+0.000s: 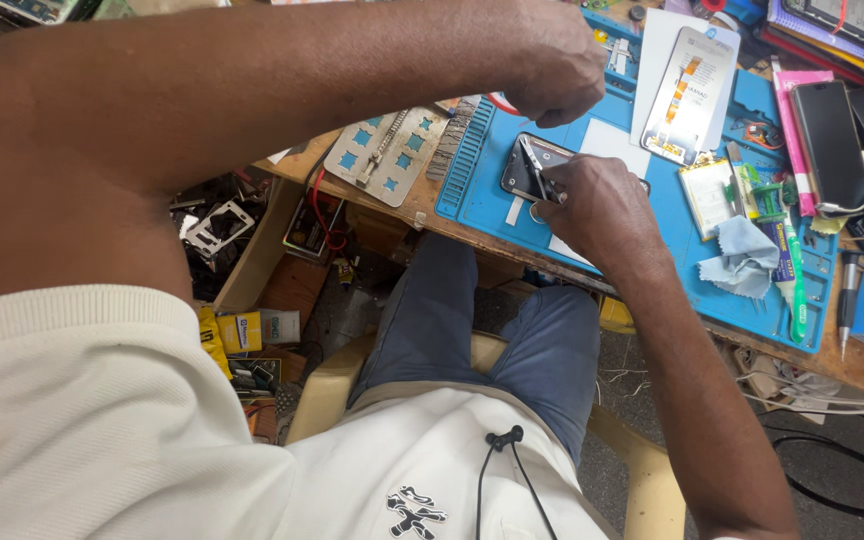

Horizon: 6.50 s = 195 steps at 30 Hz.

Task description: The person cleans old adhesive residue from the edge of a disassembled phone frame using a small tool, wipes it with a cloth, presses a red adhesive strip around the frame edge, then squeezes glue from a tube along the frame perimeter while holding the phone.

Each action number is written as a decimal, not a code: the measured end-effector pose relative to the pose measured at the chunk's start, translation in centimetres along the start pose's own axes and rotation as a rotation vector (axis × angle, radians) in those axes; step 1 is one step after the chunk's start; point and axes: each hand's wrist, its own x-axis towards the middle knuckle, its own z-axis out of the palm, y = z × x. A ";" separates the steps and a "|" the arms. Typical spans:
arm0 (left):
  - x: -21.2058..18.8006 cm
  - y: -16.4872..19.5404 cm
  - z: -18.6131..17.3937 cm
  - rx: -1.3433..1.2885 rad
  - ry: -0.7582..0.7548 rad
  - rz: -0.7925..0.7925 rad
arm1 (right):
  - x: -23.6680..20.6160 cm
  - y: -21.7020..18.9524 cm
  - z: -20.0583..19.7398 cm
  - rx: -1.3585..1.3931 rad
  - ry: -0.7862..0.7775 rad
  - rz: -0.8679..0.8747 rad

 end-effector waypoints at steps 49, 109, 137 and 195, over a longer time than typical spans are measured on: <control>-8.9 10.8 -0.3 -0.806 1.259 -0.220 | -4.1 4.8 -0.4 1.548 0.230 -0.071; -8.6 5.8 -1.3 -0.020 0.163 0.138 | -5.9 9.8 2.8 0.271 0.311 -0.013; -8.8 6.4 -0.7 0.034 0.237 0.146 | -4.7 10.0 2.4 0.193 0.214 0.046; -8.3 4.1 -0.7 0.016 0.111 0.031 | -1.7 7.2 2.4 0.021 0.189 -0.670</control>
